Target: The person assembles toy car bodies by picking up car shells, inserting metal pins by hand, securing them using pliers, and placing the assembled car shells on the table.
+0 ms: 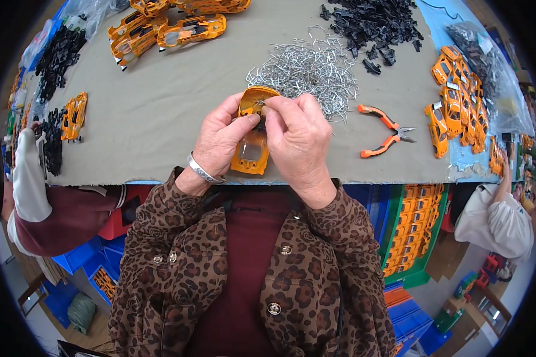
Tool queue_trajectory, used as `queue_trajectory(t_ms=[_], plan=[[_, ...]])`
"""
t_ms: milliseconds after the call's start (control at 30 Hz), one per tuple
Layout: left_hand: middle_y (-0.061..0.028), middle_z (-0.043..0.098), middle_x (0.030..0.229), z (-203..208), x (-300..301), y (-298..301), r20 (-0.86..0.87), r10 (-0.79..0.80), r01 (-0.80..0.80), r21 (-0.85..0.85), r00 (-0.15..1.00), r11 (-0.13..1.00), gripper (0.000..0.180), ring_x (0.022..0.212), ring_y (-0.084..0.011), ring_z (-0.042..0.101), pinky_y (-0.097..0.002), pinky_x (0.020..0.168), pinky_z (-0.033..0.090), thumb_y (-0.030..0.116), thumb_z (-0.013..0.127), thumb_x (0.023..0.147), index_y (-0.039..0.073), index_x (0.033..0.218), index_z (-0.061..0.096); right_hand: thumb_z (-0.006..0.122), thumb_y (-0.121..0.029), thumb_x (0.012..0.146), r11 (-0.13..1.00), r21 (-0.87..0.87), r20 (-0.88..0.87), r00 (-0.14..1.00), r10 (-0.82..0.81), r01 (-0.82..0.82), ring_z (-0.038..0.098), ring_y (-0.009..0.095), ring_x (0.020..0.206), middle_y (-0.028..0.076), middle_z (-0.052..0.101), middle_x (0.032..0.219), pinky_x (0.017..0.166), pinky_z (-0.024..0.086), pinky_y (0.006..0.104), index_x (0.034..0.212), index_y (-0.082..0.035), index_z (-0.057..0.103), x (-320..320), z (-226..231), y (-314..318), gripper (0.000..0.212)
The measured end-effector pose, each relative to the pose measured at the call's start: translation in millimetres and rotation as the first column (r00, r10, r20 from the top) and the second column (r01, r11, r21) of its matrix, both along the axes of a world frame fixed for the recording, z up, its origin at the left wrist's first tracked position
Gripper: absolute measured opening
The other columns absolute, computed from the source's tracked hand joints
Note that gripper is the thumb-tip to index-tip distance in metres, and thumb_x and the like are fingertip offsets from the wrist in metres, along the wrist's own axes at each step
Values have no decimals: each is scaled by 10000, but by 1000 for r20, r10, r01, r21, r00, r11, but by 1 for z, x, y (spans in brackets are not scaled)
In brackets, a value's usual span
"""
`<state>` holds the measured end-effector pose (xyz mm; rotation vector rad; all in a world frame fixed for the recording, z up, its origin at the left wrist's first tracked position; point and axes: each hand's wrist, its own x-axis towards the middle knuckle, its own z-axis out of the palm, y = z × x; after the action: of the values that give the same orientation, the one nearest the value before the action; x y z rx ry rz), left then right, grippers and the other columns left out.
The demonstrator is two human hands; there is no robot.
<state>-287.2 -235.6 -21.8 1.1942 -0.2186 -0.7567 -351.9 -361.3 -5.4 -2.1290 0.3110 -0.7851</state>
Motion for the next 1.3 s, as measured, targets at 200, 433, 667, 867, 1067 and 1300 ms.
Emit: queue_trajectory(t_ms=[200,433,667,867,1067,1300], plan=[[-20,629,1015,0,5,-9,161,-13,-3,105,987,995,286,869,-68,582,-229,747,498,52,503,938,23,1220,536,701,-101,749,942,-330,-148,989,15,-64,547,254,786,91,521,850,666,466,339,1022,-7,635,-15,7,3,296],[-33,619,962,-3,36,19,162,-201,154,262,966,953,235,806,-111,618,-279,659,568,67,486,938,33,1165,536,766,-216,675,856,-359,-178,928,328,-372,536,302,989,107,552,1060,849,443,406,1135,-80,605,-42,9,-82,506],[-52,611,927,-7,68,35,85,-448,369,443,890,817,263,767,-124,627,-300,644,576,117,501,883,6,1118,546,761,-141,607,764,-430,-562,805,190,-480,483,358,1168,144,514,1291,1002,385,438,1279,-85,507,-83,7,-168,721],[-35,633,852,-10,71,36,30,-534,477,411,845,777,209,699,-99,617,-244,613,536,86,527,871,9,1053,593,674,-20,707,894,72,-250,860,445,-442,542,294,1158,162,530,1269,913,493,408,1327,-39,471,-75,36,-172,653],[-52,660,859,-7,76,37,-140,-527,543,299,839,785,191,685,-102,638,-275,616,572,43,535,861,3,1036,599,587,-349,859,125,572,702,563,436,-811,474,330,1185,170,489,1284,951,436,499,1385,-14,397,7,38,-101,653],[-56,662,883,-7,76,33,-124,-548,557,303,827,773,221,703,-100,637,-258,637,553,38,543,853,3,1063,605,542,-531,896,-204,454,810,306,500,-867,536,240,922,122,578,1120,762,457,401,1337,-35,452,72,5,-63,670]])
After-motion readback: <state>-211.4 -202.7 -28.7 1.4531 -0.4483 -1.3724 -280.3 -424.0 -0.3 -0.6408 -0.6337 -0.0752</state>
